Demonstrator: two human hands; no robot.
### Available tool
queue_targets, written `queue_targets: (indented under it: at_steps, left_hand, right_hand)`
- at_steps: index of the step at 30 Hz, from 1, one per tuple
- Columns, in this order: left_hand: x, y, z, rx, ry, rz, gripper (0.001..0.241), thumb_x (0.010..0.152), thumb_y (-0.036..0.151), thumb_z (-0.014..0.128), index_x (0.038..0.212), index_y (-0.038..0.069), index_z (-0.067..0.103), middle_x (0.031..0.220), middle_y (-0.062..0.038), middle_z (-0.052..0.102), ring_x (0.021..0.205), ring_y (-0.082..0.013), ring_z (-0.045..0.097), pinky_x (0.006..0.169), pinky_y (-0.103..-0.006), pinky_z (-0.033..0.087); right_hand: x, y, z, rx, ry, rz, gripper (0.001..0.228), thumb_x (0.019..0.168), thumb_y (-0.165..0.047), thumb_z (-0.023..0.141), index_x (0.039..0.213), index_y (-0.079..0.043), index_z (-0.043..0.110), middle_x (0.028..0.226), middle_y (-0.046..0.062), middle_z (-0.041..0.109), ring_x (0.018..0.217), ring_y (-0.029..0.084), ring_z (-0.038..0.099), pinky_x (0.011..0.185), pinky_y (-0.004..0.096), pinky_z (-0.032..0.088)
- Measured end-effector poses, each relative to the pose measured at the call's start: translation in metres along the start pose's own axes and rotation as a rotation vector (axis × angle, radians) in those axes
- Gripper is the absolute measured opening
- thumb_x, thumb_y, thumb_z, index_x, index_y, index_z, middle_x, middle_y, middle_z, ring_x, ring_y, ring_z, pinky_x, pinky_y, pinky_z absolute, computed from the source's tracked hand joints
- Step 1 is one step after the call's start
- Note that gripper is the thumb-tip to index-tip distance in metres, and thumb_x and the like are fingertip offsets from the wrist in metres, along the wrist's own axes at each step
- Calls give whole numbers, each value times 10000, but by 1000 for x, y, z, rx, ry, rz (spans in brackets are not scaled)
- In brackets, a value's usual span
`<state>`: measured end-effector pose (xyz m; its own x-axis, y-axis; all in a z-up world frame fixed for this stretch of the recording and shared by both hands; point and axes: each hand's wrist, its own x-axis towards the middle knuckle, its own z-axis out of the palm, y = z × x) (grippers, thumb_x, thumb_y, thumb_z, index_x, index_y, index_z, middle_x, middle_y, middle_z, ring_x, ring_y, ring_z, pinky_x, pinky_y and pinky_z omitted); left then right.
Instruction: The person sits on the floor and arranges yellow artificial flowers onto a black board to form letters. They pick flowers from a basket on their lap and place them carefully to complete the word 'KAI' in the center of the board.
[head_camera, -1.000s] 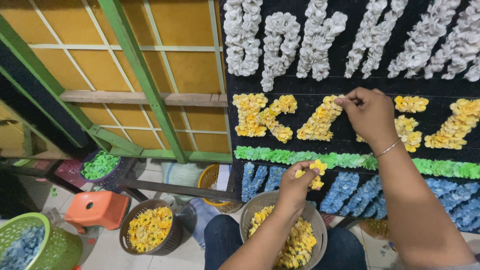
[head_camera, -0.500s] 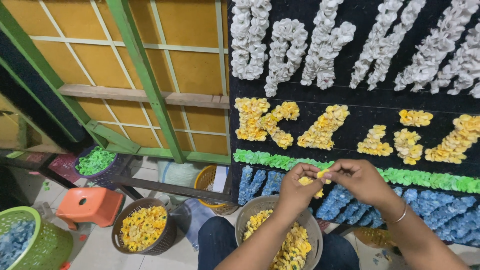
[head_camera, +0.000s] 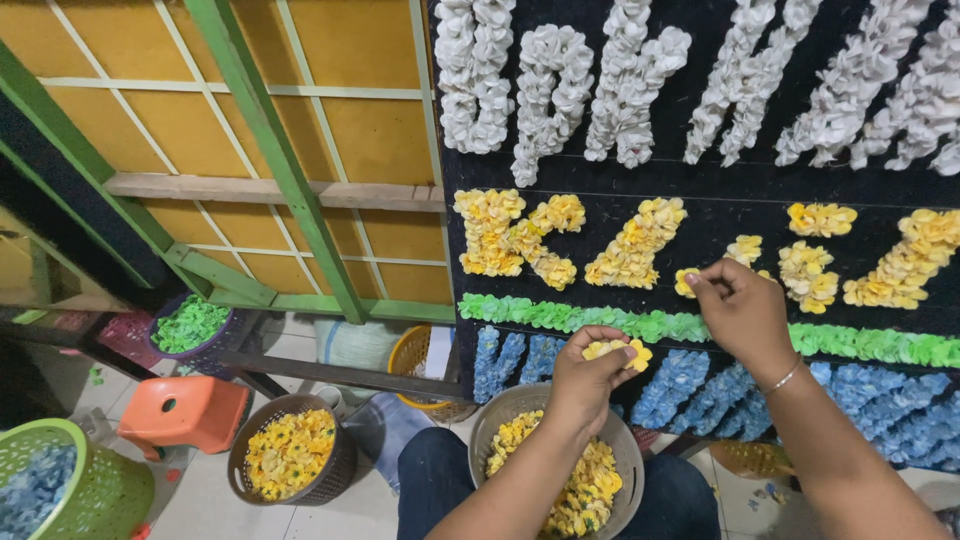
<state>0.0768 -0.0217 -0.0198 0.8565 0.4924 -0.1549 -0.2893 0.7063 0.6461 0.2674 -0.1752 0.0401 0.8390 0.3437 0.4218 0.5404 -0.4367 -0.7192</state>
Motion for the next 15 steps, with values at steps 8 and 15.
queue_targets:
  at_steps: [8, 15]
  left_hand:
    - [11, -4, 18, 70, -23, 78, 391, 917, -109, 880, 1280, -27, 760, 1156, -125, 754, 1039, -181, 789, 891, -243, 726]
    - [14, -1, 23, 107, -27, 156, 418, 896, -152, 848, 1287, -25, 771, 1131, -103, 727, 1052, -185, 774, 913, -268, 704]
  right_hand:
    - [5, -13, 11, -280, 7, -57, 133, 1114, -326, 875, 1137, -199, 904, 936, 49, 868, 974, 360, 846, 851, 482, 642]
    - [-4, -1, 12, -115, 107, -82, 95, 1135, -247, 910, 1135, -151, 906, 902, 45, 842, 895, 318, 818, 842, 431, 626]
